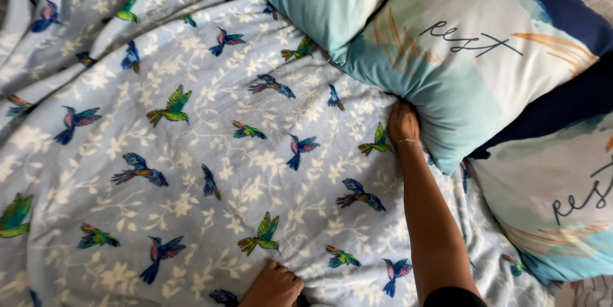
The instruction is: The person smooths a bird-patterned duvet cover on a bed using both hands. They repeatedly pat and flatten the fabric across the surface, occasionally adjusting the pillows at the head of the bed.
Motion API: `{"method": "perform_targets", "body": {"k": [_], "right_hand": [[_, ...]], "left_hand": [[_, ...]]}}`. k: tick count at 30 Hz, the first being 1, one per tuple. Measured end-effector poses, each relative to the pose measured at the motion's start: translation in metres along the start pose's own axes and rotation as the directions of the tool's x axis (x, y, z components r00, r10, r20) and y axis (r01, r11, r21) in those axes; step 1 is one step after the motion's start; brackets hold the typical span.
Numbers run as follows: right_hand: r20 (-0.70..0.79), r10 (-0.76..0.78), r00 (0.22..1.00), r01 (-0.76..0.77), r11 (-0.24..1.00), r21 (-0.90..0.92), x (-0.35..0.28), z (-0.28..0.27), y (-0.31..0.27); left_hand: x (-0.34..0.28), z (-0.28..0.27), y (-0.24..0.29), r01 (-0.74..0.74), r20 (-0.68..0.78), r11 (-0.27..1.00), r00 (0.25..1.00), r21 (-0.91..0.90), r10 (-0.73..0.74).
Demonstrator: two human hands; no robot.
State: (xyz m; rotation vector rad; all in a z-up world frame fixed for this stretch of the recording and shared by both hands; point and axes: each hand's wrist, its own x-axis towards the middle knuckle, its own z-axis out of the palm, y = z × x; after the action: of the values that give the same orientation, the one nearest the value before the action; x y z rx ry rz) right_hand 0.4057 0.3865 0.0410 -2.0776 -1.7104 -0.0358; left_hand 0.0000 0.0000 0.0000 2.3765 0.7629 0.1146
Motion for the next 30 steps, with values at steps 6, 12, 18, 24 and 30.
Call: {"method": "perform_targets", "body": {"k": [6, 12, 18, 24, 30], "right_hand": [[0.18, 0.242, 0.953, -0.188, 0.944, -0.272, 0.013, -0.04, -0.052], [0.118, 0.196, 0.974, -0.143, 0.924, -0.355, 0.033, -0.063, -0.045], [0.092, 0.12, 0.989, -0.071, 0.904, -0.421, 0.046, -0.045, -0.049], [0.032, 0.087, 0.996, -0.062, 0.885, -0.461, 0.054, -0.012, -0.015], [0.031, 0.037, 0.999, -0.011, 0.797, -0.603, 0.071, 0.003, 0.016]], "left_hand": [[0.053, -0.186, 0.058, -0.105, -0.626, 0.994, 0.775, 0.006, 0.085], [0.164, -0.196, -0.026, 0.38, -0.47, 0.913, 0.84, 0.151, -0.272], [0.17, -0.202, -0.031, 0.391, -0.451, 0.907, 0.845, 0.155, -0.287], [0.173, -0.192, -0.036, 0.396, -0.582, 0.89, 0.787, 0.227, -0.202], [0.169, -0.197, -0.035, 0.392, -0.518, 0.891, 0.824, 0.227, -0.23]]}}
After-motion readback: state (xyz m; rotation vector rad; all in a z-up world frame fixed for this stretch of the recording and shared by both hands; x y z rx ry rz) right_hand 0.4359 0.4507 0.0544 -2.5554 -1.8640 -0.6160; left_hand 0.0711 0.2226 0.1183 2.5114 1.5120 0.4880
